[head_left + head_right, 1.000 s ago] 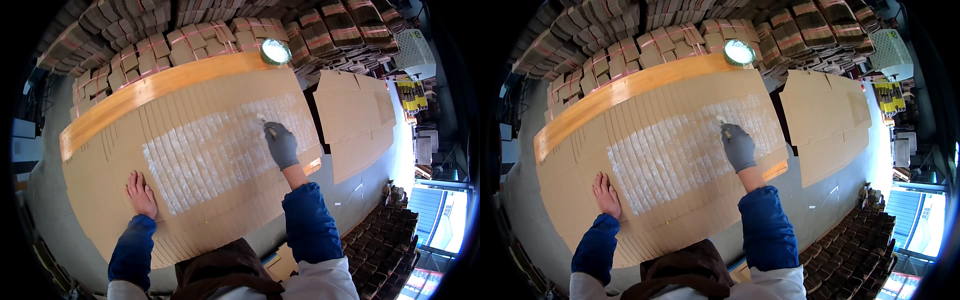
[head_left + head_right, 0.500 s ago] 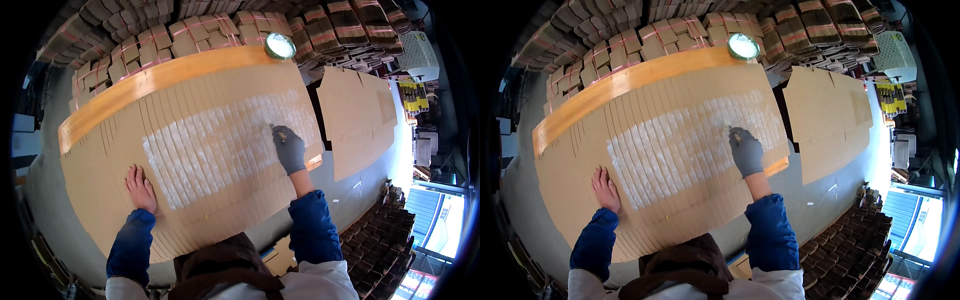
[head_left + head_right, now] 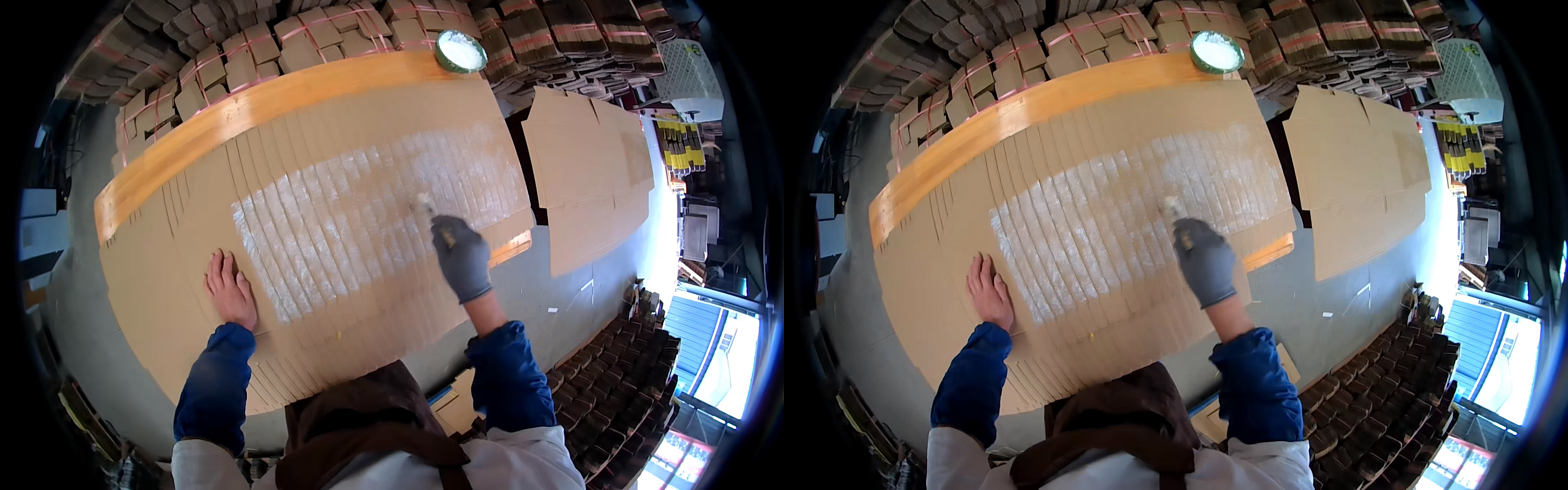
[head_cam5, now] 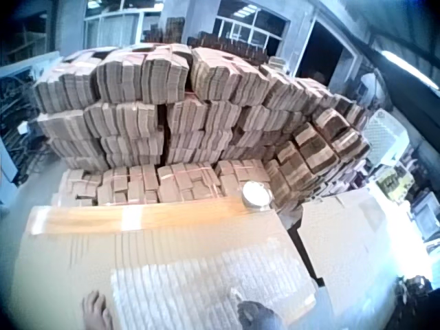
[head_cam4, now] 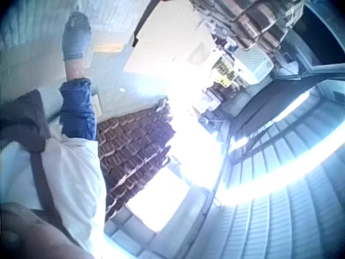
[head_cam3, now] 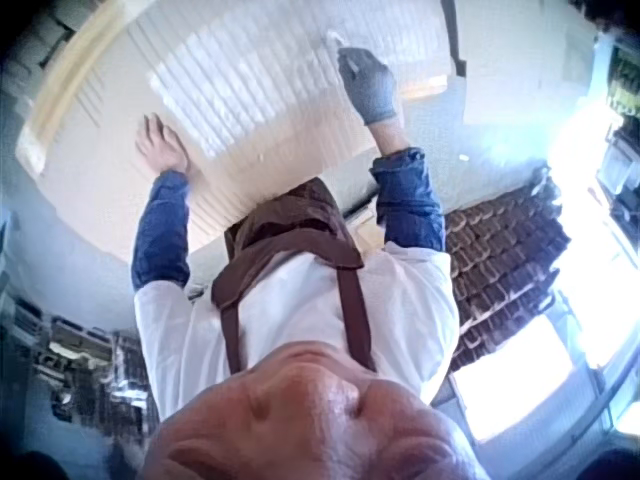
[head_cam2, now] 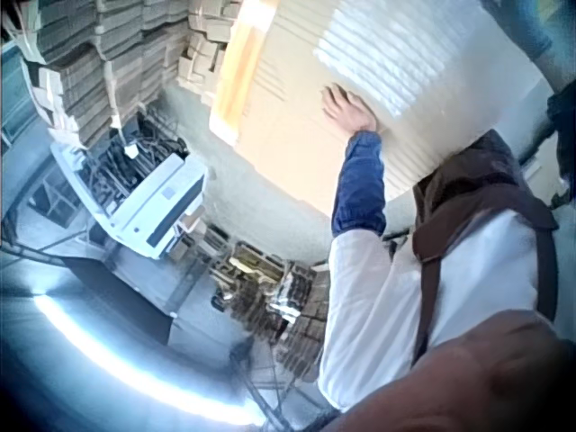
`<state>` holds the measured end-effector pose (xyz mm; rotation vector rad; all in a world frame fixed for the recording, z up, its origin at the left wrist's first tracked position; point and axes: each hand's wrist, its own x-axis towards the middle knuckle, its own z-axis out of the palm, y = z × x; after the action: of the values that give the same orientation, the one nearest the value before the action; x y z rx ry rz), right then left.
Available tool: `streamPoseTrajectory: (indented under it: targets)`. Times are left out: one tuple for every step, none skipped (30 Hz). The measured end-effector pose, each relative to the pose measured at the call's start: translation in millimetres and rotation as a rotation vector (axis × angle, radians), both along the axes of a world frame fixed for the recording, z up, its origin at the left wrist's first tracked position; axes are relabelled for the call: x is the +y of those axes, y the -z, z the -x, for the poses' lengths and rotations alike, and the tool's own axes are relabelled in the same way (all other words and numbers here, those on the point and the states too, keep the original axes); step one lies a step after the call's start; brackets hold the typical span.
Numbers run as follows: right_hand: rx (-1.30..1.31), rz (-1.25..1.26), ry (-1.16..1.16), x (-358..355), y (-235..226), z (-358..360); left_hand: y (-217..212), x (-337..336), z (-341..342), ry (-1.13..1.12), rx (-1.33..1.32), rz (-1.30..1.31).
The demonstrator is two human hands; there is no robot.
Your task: The person applies a white adhesive substance to a large flat piece of cardboard using a brush. After coating the surface, the person picks up the cardboard and places it on a stack of similar items. The person then handles a yellow printed box and additional cardboard pieces.
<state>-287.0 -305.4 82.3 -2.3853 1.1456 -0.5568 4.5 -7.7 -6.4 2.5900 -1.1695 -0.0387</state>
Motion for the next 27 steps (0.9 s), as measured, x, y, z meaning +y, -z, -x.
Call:
streamPoseTrajectory:
  targets:
    - [0.107, -0.002, -0.014, 12.4, 4.5, 1.2, 0.4, -0.1, 0.7, 0.000, 0.005, -0.002]
    - [0.084, -0.011, 0.038, 5.3, 13.0, 8.3, 1.0, -0.5, 1.5, 0.001, 0.009, -0.004]
    - [0.055, -0.013, 0.090, -7.5, 10.8, 9.9, 1.4, -1.2, 1.4, 0.000, 0.008, 0.001]
    - [0.183, -0.010, 0.191, -12.0, 8.2, 12.9, 2.1, 0.6, 1.6, -0.002, 0.008, 0.003]
    - [0.112, 0.031, 0.132, -3.8, 8.5, 14.6, 3.1, 3.3, 1.8, -0.003, 0.008, 0.005]
    - [0.046, 0.078, 0.071, 10.8, 6.4, 10.7, 6.5, 3.5, 1.9, -0.007, 0.013, 0.012]
    - [-0.038, 0.128, -0.003, 22.6, 8.2, 1.1, 8.1, -0.2, -1.0, -0.022, -0.002, 0.019]
    - [-0.070, 0.084, -0.039, 47.7, 11.3, -5.1, 8.2, 1.1, -0.9, -0.024, -0.003, 0.012]
    - [0.069, 0.047, -0.105, 60.7, 4.2, -16.4, 8.0, -0.1, -1.1, -0.021, -0.003, 0.012]
    - [0.021, 0.067, -0.100, 57.9, 13.5, -6.2, 7.5, -0.7, -0.5, -0.015, -0.001, 0.011]
    - [-0.027, 0.087, -0.094, 49.8, 23.5, 8.0, 7.1, -1.3, 0.5, -0.009, 0.002, 0.010]
    - [0.074, 0.052, 0.016, 30.1, 24.5, 18.0, 5.1, 1.5, 3.6, -0.007, 0.004, 0.002]
    - [0.172, 0.012, 0.128, 14.4, 23.3, 21.6, 2.7, 8.0, 4.0, -0.007, -0.002, -0.010]
    - [0.166, 0.049, 0.166, 7.0, 16.8, 21.9, 5.6, 4.5, 3.8, -0.006, -0.005, 0.000]
    - [0.082, 0.051, 0.112, 15.0, 14.1, 13.9, 6.9, 1.6, 1.6, -0.007, -0.014, 0.006]
    - [0.005, 0.054, 0.061, 34.6, 12.4, 1.8, 7.8, 1.0, 0.9, -0.018, -0.010, 0.006]
    - [-0.068, 0.057, 0.009, 55.7, 9.8, -9.2, 8.5, 3.9, 1.2, -0.027, -0.003, 0.006]
    - [-0.006, 0.049, -0.069, 78.7, 6.7, -21.6, 9.5, 4.3, 2.2, -0.034, 0.004, 0.005]
    - [0.048, 0.039, -0.151, 92.8, 5.8, -32.1, 9.0, 3.3, 1.6, -0.033, -0.003, 0.010]
    - [0.055, 0.114, -0.194, 92.0, 12.9, -29.7, 8.3, 2.4, 1.9, -0.029, -0.009, 0.013]
    - [0.078, 0.087, -0.106, 75.3, 21.7, -19.4, 7.4, 3.3, 3.8, -0.027, -0.013, 0.008]
    - [0.101, 0.056, -0.016, 45.4, 28.9, -3.8, 6.5, 3.9, 5.6, -0.017, -0.018, 0.010]
    - [0.121, 0.025, 0.068, 26.3, 32.5, 7.1, 7.2, 3.6, 5.9, -0.013, -0.026, 0.014]
    - [0.138, 0.060, 0.105, 18.9, 29.1, 12.1, 8.1, 0.4, 4.6, -0.012, -0.032, 0.027]
    - [0.155, 0.096, 0.141, 11.8, 26.1, 15.9, 9.0, 0.0, 4.2, -0.015, -0.021, 0.030]
    - [0.172, 0.131, 0.176, 5.6, 24.2, 17.6, 10.1, 1.3, 4.2, -0.019, -0.011, 0.034]
    - [0.157, 0.127, 0.101, 7.7, 23.6, 17.4, 9.8, 4.0, 4.8, -0.030, -0.003, 0.027]
